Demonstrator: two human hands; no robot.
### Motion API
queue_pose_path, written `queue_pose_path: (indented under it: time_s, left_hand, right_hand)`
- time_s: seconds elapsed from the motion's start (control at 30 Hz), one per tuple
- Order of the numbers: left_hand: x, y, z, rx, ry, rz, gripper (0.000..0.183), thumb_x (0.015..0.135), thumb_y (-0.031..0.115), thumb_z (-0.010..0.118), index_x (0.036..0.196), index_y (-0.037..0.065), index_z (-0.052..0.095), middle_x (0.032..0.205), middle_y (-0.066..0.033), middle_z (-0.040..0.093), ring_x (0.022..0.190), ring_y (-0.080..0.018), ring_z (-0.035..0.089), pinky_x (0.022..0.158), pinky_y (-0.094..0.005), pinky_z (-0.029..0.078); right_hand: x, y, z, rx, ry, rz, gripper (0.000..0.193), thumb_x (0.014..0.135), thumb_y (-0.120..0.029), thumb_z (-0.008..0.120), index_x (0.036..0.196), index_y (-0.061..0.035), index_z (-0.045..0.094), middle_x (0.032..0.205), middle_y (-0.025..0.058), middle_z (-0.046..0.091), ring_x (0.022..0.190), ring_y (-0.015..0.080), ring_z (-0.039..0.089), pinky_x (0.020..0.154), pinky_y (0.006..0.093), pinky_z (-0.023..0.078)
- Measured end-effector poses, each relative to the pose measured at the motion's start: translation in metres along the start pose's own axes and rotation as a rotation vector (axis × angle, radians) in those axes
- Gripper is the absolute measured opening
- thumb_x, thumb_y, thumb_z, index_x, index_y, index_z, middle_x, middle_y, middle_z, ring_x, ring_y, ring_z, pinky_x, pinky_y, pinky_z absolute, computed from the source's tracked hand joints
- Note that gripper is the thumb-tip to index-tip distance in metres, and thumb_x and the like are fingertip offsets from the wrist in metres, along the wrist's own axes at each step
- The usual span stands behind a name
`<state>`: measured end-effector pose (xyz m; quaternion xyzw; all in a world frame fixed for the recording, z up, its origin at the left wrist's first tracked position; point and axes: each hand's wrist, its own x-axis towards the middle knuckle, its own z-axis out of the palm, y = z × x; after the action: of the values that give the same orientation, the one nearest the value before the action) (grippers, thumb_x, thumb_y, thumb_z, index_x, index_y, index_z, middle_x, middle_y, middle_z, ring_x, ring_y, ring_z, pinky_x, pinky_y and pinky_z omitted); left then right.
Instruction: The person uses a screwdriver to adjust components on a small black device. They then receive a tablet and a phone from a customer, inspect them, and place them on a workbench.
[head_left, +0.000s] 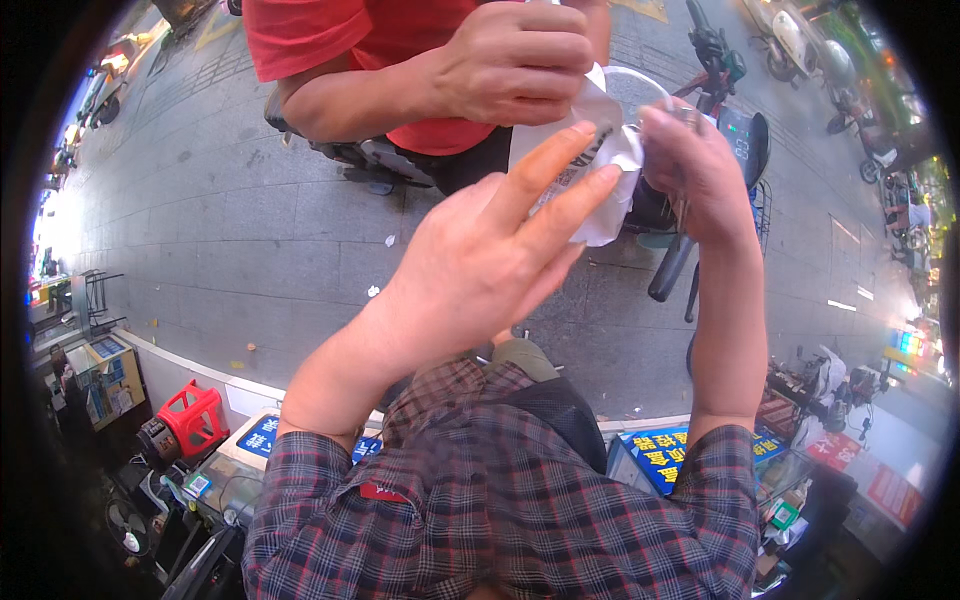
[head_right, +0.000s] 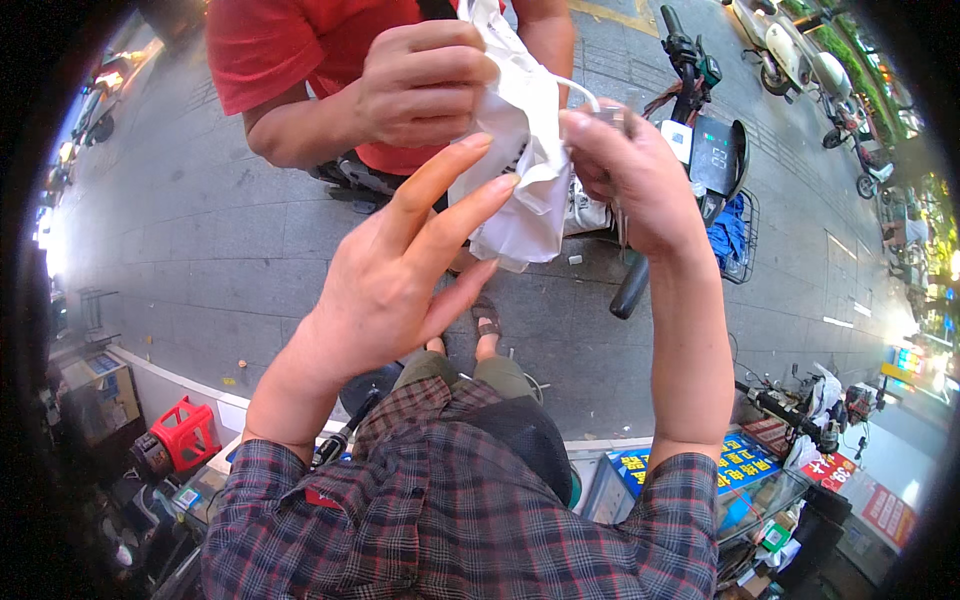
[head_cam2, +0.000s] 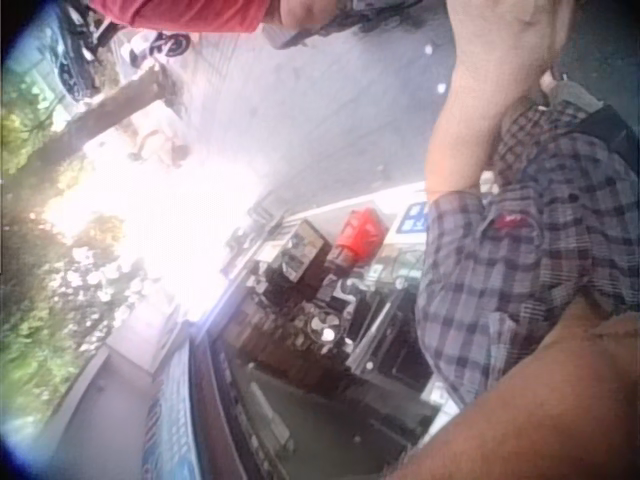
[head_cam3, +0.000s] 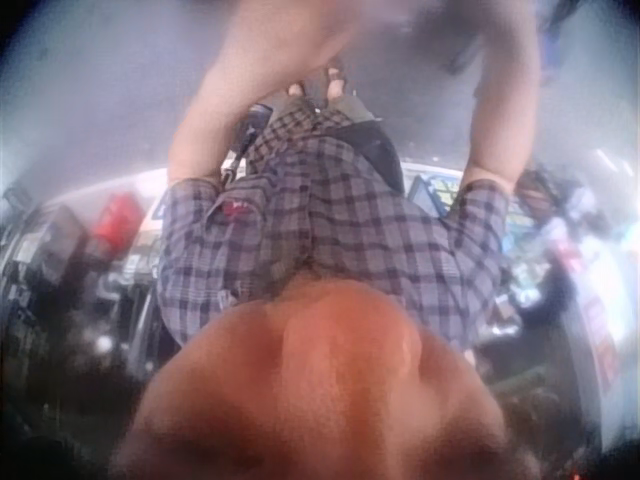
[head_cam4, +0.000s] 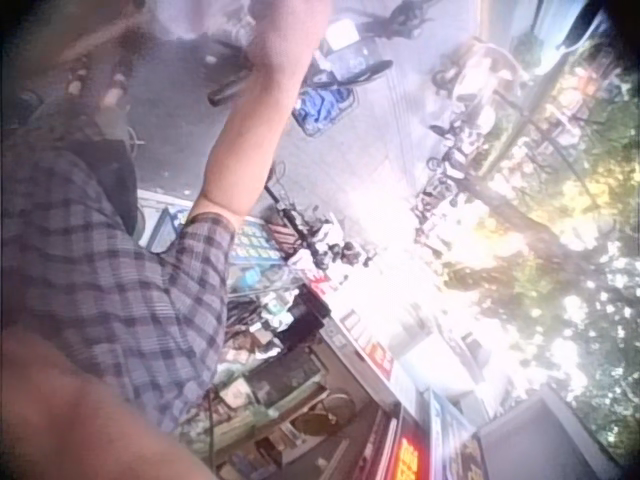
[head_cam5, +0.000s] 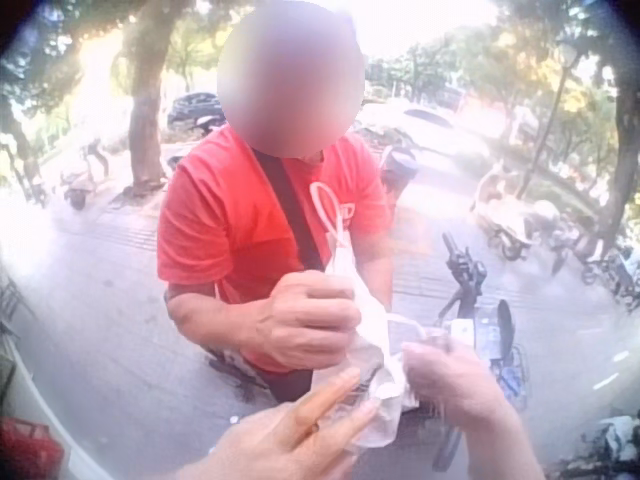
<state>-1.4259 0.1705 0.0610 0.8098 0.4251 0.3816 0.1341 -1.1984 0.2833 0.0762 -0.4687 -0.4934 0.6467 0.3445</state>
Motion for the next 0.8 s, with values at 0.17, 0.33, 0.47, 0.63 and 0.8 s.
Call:
queue_pose_path:
  time_s: [0.17,0.33,0.47,0.63,0.8]
  left_hand:
    - [0.006,-0.006,0.010,0.112,-0.014,0.056,0.071,0.082,0.010,0.079,0.149,0.010,0.054,0.153,-0.0153,0.050,0.089,-0.0248,0.068,0.078,-0.0357,0.059]
    - [0.012,0.004,0.016,0.120,-0.026,-0.013,0.074,0.082,0.011,0.079,0.151,0.010,0.053,0.148,-0.0177,0.052,0.087,-0.0257,0.068,0.078,-0.0345,0.058]
    - [0.018,0.015,0.004,0.218,-0.255,-0.167,0.047,0.082,0.011,0.078,0.126,0.007,0.063,0.124,-0.0169,0.058,0.084,-0.0277,0.068,0.073,-0.0364,0.056]
    - [-0.017,0.007,-0.010,0.074,-0.332,-0.202,0.020,0.085,0.013,0.078,0.086,0.003,0.061,0.103,-0.0122,0.059,0.076,-0.0273,0.065,0.063,-0.0395,0.051]
    - [-0.041,-0.004,-0.035,0.020,-0.347,-0.164,0.033,0.080,0.023,0.088,0.076,0.004,0.060,0.083,-0.0078,0.060,0.060,-0.0240,0.059,0.055,-0.0348,0.046]
  right_hand:
    - [-0.038,0.018,-0.036,0.333,-0.008,-0.201,0.034,0.103,-0.030,0.061,0.081,-0.0113,0.043,0.068,-0.0027,0.039,0.056,0.0069,0.034,0.050,0.0252,0.028]
    - [-0.083,0.034,-0.056,0.298,0.112,-0.267,0.034,0.101,-0.029,0.064,0.081,-0.0111,0.043,0.069,-0.0014,0.041,0.056,0.0076,0.035,0.050,0.0258,0.028]
    - [-0.105,0.039,-0.078,0.361,0.200,-0.285,0.033,0.102,-0.028,0.063,0.080,-0.0112,0.044,0.067,-0.0006,0.042,0.054,0.0081,0.036,0.050,0.0259,0.028]
    - [-0.108,0.055,-0.087,0.261,0.237,-0.248,0.032,0.104,-0.026,0.062,0.081,-0.0107,0.047,0.066,-0.0009,0.042,0.056,0.0076,0.036,0.051,0.0256,0.029]
    - [-0.112,0.069,-0.085,-0.150,0.159,-0.167,0.018,0.103,-0.019,0.068,0.091,-0.0055,0.063,0.075,-0.0013,0.056,0.064,0.0039,0.043,0.056,0.0226,0.030]
